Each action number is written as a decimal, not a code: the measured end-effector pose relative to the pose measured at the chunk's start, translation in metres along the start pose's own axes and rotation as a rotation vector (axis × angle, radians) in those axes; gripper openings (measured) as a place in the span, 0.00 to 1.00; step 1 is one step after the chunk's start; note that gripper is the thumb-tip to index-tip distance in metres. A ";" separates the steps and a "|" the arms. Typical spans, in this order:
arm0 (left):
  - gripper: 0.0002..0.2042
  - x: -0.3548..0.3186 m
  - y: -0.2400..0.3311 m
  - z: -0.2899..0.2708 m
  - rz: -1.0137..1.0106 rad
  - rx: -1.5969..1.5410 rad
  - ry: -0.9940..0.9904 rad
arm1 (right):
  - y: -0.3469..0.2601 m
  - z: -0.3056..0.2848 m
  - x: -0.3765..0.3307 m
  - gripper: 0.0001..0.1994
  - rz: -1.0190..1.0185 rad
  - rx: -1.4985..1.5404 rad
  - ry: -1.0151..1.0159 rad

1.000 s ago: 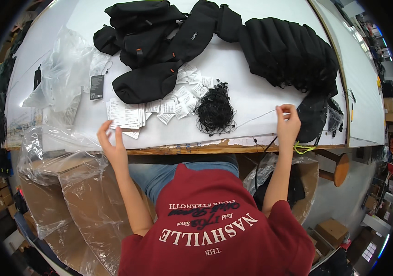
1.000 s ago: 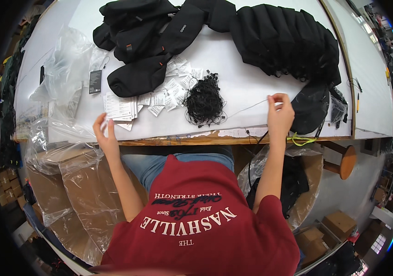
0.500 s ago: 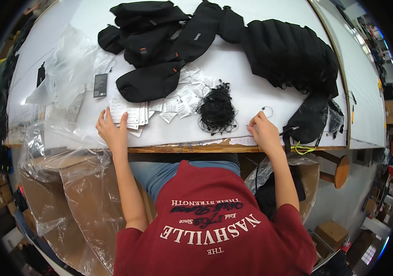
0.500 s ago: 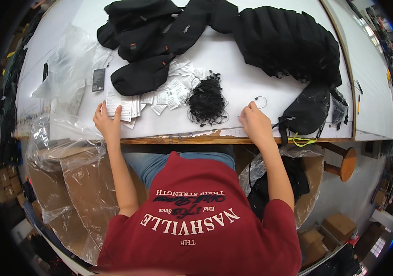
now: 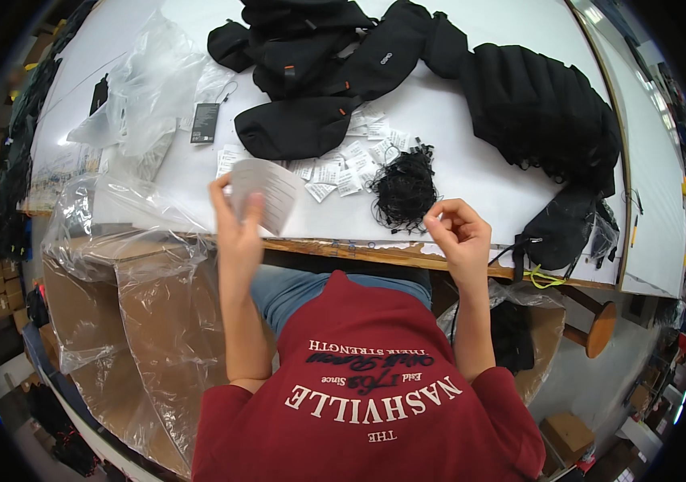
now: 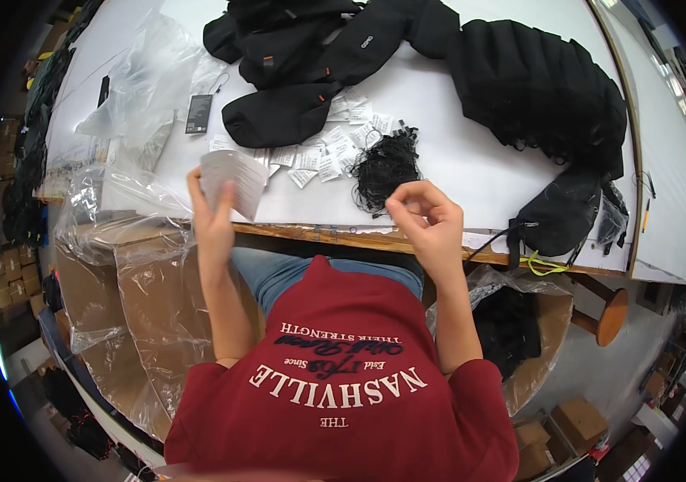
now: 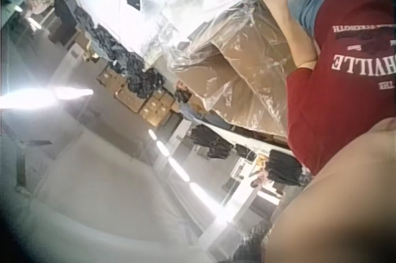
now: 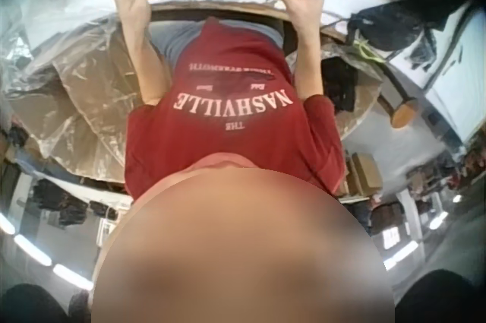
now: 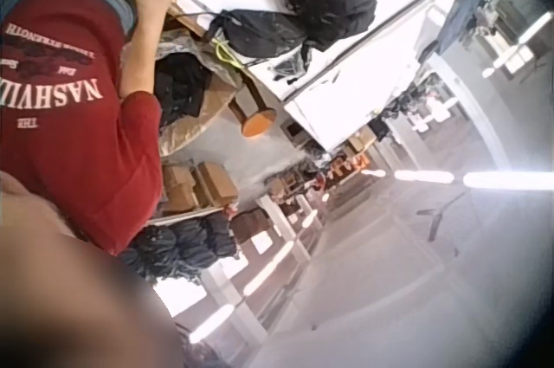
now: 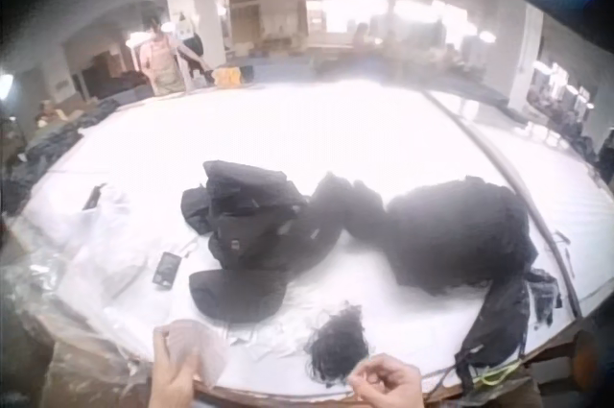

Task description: The recorder is seen assembling small black fabric pouches by inserting cardboard stiffeners and silica gel packets, and clipping components together.

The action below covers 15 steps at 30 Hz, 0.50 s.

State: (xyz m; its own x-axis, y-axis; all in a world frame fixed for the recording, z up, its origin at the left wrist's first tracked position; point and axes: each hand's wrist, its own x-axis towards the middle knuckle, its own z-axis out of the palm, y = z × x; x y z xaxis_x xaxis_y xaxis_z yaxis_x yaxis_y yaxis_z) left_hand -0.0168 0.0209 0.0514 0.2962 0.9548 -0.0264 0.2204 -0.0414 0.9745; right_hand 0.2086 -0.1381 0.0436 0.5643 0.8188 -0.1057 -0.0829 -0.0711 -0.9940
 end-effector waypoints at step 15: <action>0.04 -0.063 0.015 0.058 0.151 -0.144 -0.164 | -0.030 0.048 -0.012 0.04 -0.329 -0.334 -0.023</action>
State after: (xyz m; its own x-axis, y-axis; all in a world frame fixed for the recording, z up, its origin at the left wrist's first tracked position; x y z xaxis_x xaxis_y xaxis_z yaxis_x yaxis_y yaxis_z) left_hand 0.0218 -0.0569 0.0547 0.4646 0.8801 0.0975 0.0309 -0.1262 0.9915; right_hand 0.1648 -0.1182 0.0760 0.4976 0.8408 0.2130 0.3683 0.0175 -0.9295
